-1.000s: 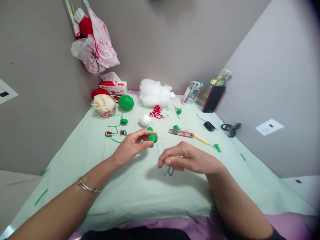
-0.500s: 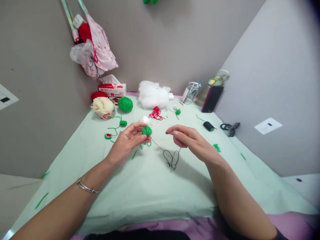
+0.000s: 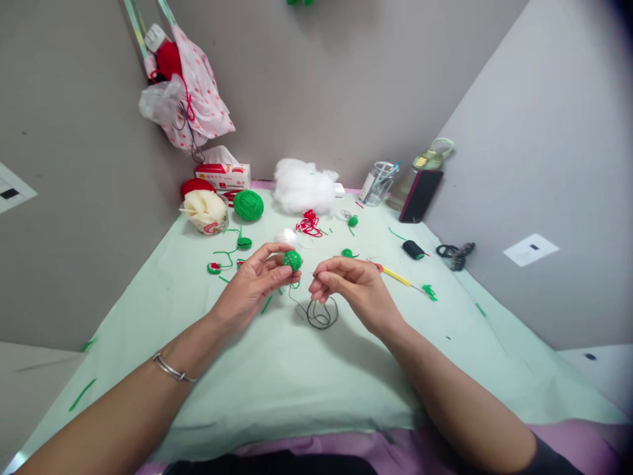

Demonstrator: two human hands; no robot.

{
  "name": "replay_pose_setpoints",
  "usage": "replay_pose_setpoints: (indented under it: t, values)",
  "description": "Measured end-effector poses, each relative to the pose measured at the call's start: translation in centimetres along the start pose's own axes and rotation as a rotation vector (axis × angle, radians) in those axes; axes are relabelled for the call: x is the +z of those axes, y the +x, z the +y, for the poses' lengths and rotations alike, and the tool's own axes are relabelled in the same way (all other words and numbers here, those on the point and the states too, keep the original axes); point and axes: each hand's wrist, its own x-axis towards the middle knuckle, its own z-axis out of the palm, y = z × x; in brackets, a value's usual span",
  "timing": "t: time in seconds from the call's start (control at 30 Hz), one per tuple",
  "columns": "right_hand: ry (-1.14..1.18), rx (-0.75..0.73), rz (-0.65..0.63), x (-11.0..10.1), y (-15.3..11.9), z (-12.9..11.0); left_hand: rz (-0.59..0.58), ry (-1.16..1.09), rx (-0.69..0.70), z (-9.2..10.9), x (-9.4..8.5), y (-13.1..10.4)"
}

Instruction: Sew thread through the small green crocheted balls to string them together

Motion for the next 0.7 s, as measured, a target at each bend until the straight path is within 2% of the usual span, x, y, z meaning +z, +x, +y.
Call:
replay_pose_setpoints:
  t: [0.13, 0.27, 0.5, 0.7]
  values:
    - [-0.308, -0.221, 0.168, 0.0, -0.1, -0.2, -0.009, -0.010, -0.012, -0.2, 0.0, 0.0]
    - [-0.436, -0.279, 0.160, 0.1, -0.2, 0.1, -0.018, 0.003, -0.009, -0.3, 0.1, 0.0]
    - [-0.490, -0.316, 0.162, 0.5, -0.3, 0.6, -0.017, 0.018, -0.006, -0.3, 0.3, 0.0]
    - [-0.288, -0.219, 0.144, 0.9, -0.2, 0.9, -0.091, -0.023, -0.033, -0.5, 0.4, 0.0]
